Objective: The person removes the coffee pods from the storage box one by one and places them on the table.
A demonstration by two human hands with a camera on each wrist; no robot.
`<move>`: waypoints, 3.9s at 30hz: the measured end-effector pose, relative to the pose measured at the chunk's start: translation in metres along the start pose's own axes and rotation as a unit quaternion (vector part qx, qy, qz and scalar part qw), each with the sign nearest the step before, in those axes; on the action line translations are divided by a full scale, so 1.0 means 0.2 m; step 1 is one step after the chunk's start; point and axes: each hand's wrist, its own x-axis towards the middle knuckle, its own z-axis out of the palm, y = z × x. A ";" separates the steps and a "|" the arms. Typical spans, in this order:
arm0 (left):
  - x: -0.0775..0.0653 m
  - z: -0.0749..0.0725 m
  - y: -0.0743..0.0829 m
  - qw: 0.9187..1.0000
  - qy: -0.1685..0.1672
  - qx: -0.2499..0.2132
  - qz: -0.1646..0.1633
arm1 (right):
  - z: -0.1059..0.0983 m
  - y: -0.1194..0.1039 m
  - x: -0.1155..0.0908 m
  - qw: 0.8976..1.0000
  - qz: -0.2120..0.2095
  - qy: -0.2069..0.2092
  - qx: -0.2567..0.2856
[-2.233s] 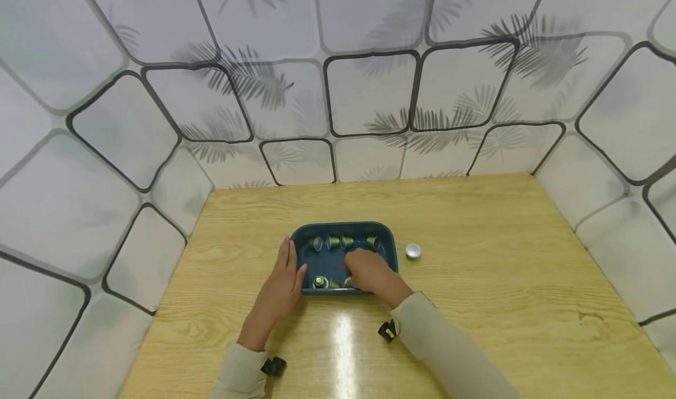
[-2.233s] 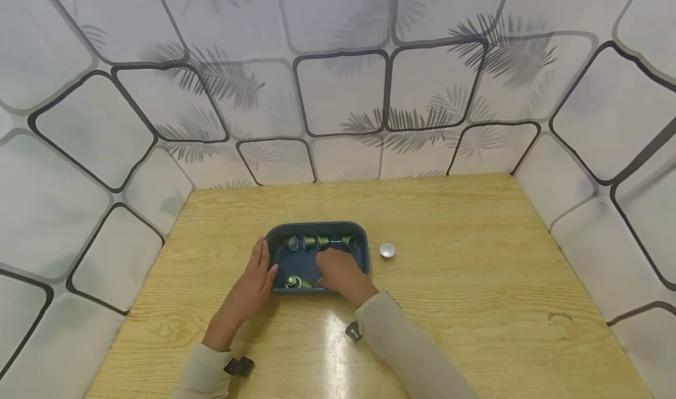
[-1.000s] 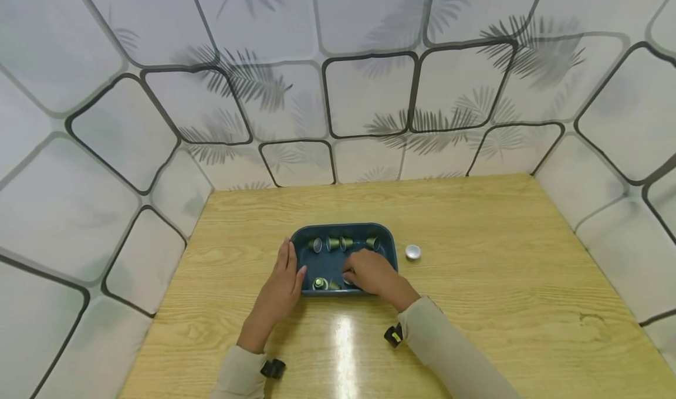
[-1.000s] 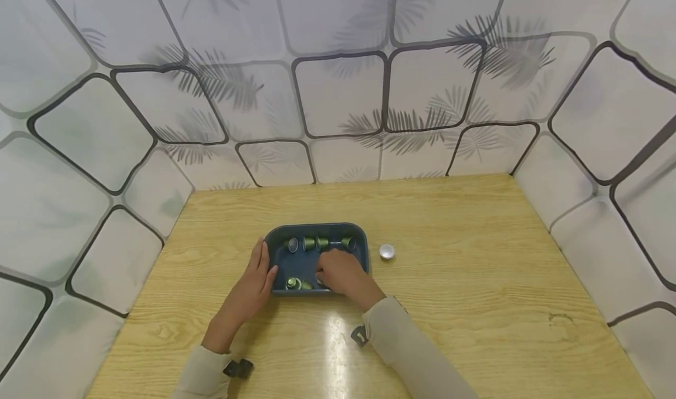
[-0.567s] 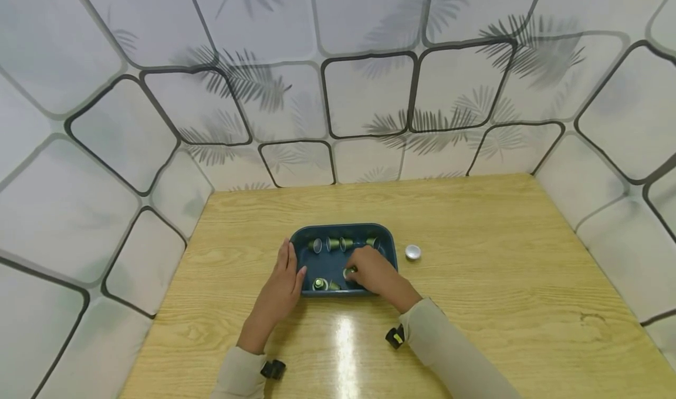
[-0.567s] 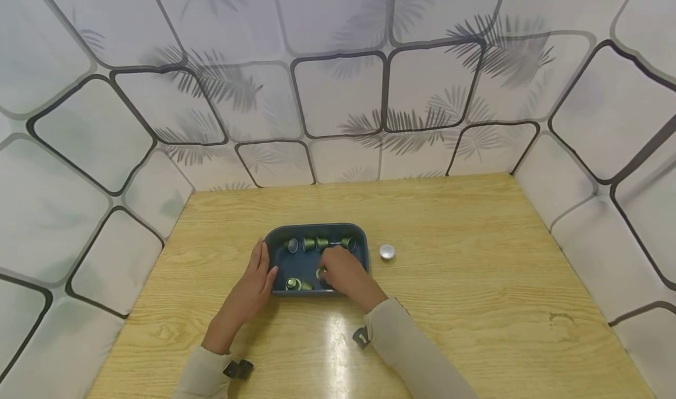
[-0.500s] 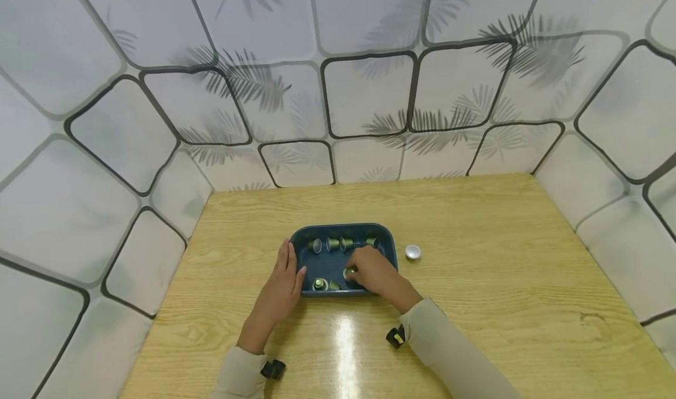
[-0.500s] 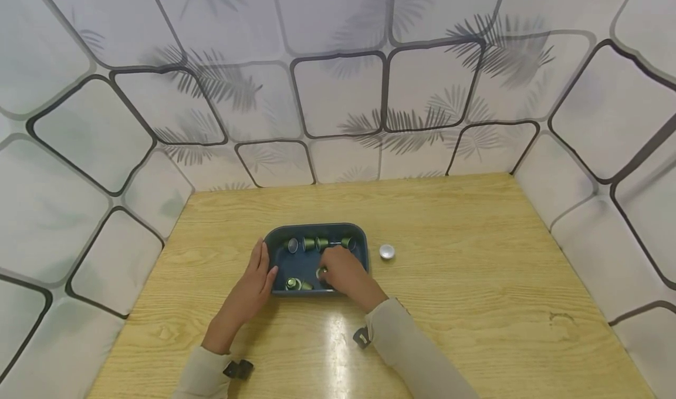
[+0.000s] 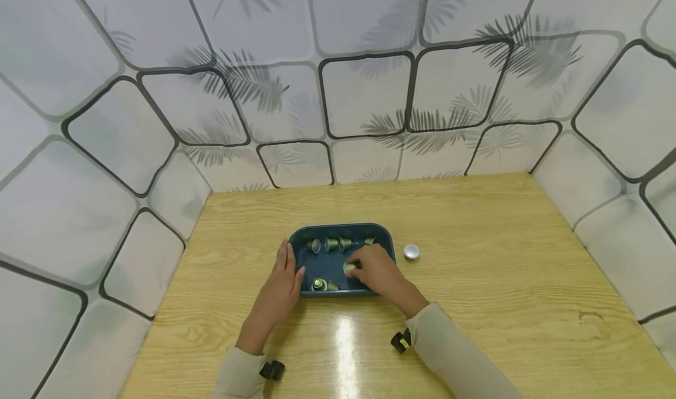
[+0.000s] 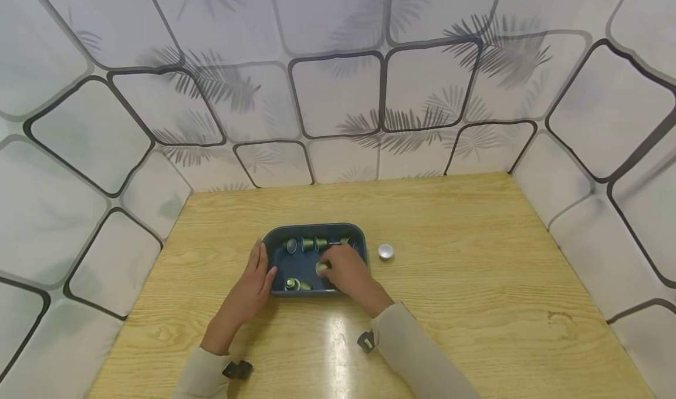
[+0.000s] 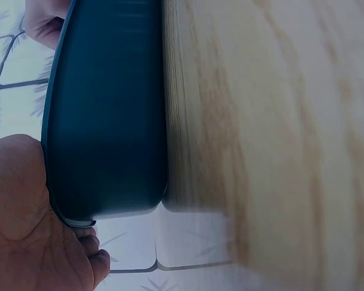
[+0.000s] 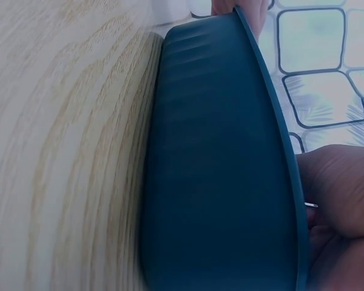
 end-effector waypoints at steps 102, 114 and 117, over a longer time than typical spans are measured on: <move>-0.02 0.02 0.01 1.000 0.009 -0.008 -0.006 | -0.26 0.32 -0.46 0.971 0.014 0.235 0.044; -0.02 0.01 0.01 1.000 0.015 -0.001 -0.005 | -0.31 0.38 -0.46 0.973 0.039 0.220 0.051; -0.01 0.01 0.01 1.000 0.013 -0.006 -0.010 | -0.33 0.39 -0.45 0.975 0.049 0.206 0.062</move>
